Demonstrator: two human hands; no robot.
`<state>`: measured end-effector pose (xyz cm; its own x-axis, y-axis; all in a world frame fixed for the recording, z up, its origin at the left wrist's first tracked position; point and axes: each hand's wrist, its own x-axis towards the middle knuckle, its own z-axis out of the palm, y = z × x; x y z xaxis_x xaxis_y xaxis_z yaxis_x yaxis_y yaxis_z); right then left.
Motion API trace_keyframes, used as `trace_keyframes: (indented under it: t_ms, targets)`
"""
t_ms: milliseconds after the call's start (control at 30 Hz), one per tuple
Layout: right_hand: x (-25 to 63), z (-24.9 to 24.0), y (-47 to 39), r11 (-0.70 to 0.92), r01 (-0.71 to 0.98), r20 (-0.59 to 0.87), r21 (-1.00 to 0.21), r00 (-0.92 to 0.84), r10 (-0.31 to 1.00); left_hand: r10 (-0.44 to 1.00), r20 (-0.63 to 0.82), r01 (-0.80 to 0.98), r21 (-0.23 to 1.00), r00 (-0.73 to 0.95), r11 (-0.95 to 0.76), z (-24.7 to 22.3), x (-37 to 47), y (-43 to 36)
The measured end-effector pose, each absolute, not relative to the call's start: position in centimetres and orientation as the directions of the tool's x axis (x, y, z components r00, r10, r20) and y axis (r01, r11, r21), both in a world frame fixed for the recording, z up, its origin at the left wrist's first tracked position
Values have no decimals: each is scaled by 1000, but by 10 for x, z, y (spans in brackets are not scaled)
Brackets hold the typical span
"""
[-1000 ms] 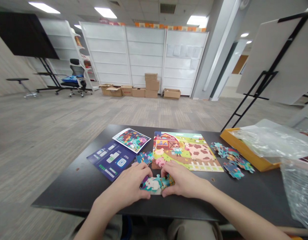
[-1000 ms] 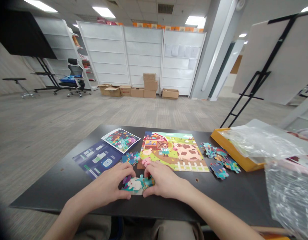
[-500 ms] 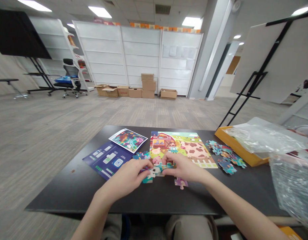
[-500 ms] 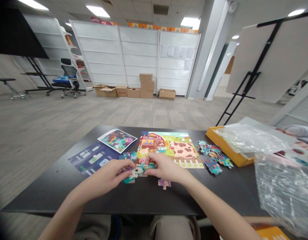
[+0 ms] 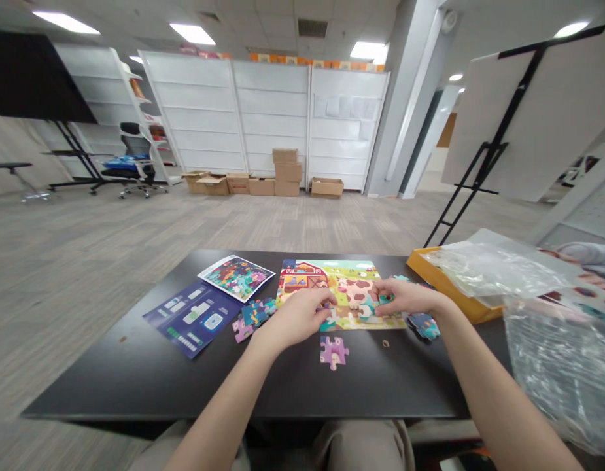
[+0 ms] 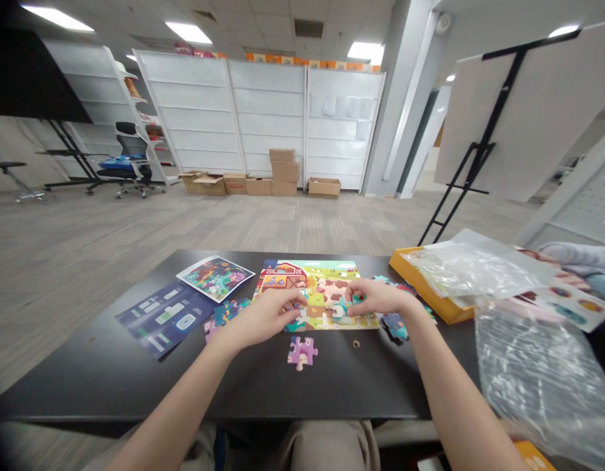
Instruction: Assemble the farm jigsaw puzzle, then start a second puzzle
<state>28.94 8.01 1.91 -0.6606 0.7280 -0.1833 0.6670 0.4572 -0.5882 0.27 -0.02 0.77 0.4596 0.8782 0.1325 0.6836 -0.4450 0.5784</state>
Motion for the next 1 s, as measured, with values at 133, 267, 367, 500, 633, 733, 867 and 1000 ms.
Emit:
trace_keyframes:
  t_ms: [133, 267, 367, 500, 633, 733, 867, 1000]
  targets:
    - [292, 10, 82, 434, 652, -193, -621, -665, 722, 838, 132, 646, 577, 530, -500, -4, 31, 29]
    - [295, 2, 86, 405, 604, -211, -686, -699, 684, 810, 96, 648, 549, 579, -528, -18, 50, 45]
    - [295, -3, 89, 415, 622, -230, -664, -698, 678, 810, 103, 663, 520, 578, -539, -23, 52, 43]
    - [292, -5, 89, 453, 660, -228, -600, -683, 694, 783, 124, 661, 465, 610, -589, -27, 44, 36]
    - [293, -7, 90, 422, 671, -245, -610, -665, 705, 760, 144, 637, 460, 633, -618, -34, 40, 33]
    - [294, -10, 93, 419, 653, -245, -630, -680, 691, 756, 171, 627, 460, 632, -629, -37, 43, 33]
    - [295, -13, 96, 432, 652, -226, -624, -679, 699, 733, 180, 613, 441, 656, -656, -37, 50, 32]
    - [296, -16, 97, 445, 653, -213, -613, -678, 704, 710, 166, 610, 405, 684, -681, -33, 52, 31]
